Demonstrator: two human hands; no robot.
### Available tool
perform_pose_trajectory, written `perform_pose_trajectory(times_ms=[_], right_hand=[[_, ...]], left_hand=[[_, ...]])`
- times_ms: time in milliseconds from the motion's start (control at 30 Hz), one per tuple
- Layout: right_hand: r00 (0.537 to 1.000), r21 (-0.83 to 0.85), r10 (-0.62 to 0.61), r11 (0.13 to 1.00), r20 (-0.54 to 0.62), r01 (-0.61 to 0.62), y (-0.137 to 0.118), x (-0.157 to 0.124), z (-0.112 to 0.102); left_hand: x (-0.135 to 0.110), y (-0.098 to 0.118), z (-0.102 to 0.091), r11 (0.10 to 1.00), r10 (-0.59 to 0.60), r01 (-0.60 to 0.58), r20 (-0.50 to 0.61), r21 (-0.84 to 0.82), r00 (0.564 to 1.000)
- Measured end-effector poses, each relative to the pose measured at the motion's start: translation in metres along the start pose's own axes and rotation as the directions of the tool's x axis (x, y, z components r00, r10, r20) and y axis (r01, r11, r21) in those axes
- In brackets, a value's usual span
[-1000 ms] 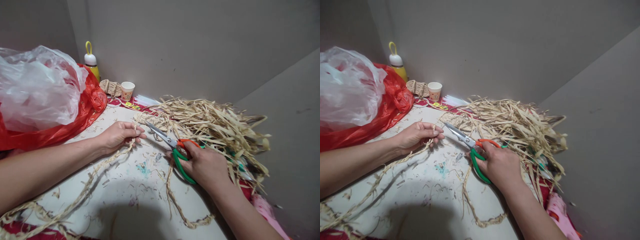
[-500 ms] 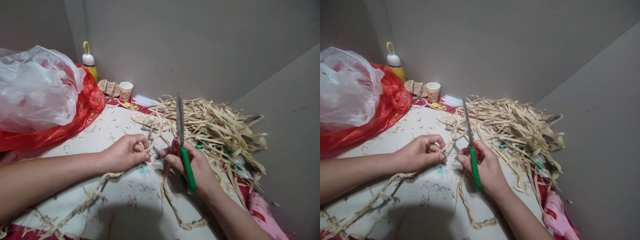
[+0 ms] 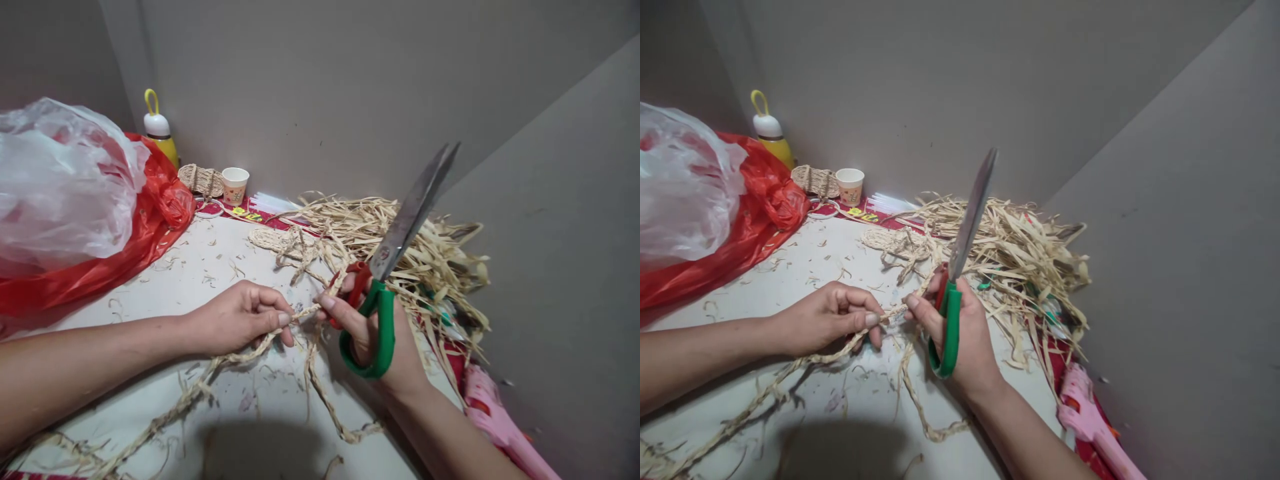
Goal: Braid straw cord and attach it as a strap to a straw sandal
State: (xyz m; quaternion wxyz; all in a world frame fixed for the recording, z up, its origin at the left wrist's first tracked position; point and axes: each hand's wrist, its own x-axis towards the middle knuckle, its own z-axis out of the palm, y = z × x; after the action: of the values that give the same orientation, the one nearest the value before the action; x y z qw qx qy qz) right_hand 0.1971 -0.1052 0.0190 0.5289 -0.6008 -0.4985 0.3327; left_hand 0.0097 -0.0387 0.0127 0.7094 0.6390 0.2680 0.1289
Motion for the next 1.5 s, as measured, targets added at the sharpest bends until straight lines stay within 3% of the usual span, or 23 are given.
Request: perform_pose_trajectory(times_ms=[233, 367, 500, 633, 767, 900, 1133, 1367, 1500], right_hand=[[0.999, -0.064, -0.008, 0.998, -0.048, 0.005, -0.001, 0.001, 0.0], [1.0, -0.127, -0.003, 0.992, -0.006, 0.002, 0.001, 0.004, 0.0], [0.997, -0.289, -0.078, 0.954, 0.015, 0.079, 0.016, 0.012, -0.011], [0.957, -0.648, -0.275, 0.713, 0.093, 0.268, 0.035, 0.023, -0.029], [0.94, -0.852, -0.255, 0.415, 0.227, 0.318, 0.037, 0.027, -0.035], [0.933, -0.912, -0.227, 0.241, 0.28, 0.332, 0.035, 0.027, -0.032], [0.841, -0.916, -0.416, 0.047, 0.345, 0.399, 0.037, 0.025, -0.031], [0.855, -0.939, -0.415, 0.006, 0.311, 0.344, 0.038, 0.023, -0.031], [0.842, -0.942, -0.444, -0.017, 0.307, 0.335, 0.038, 0.022, -0.031]], left_hand=[[-0.001, -0.002, 0.005, 0.998, 0.057, -0.056, -0.018, 0.042, 0.998], [0.001, -0.003, 0.004, 0.997, -0.024, 0.018, -0.069, -0.079, 0.997], [0.005, -0.004, -0.008, 0.967, -0.048, -0.001, -0.187, -0.253, 0.981], [0.01, -0.004, -0.025, 0.948, -0.07, -0.037, -0.32, -0.317, 0.945], [0.014, -0.006, -0.037, 0.93, -0.014, -0.127, -0.38, -0.344, 0.925], [0.015, -0.008, -0.04, 0.929, -0.014, -0.138, -0.404, -0.344, 0.915], [0.012, -0.005, -0.036, 0.949, -0.032, -0.111, -0.44, -0.296, 0.898], [0.011, -0.003, -0.032, 0.968, -0.019, -0.099, -0.462, -0.231, 0.887], [0.01, 0.001, -0.029, 0.982, -0.009, -0.088, -0.512, -0.166, 0.859]])
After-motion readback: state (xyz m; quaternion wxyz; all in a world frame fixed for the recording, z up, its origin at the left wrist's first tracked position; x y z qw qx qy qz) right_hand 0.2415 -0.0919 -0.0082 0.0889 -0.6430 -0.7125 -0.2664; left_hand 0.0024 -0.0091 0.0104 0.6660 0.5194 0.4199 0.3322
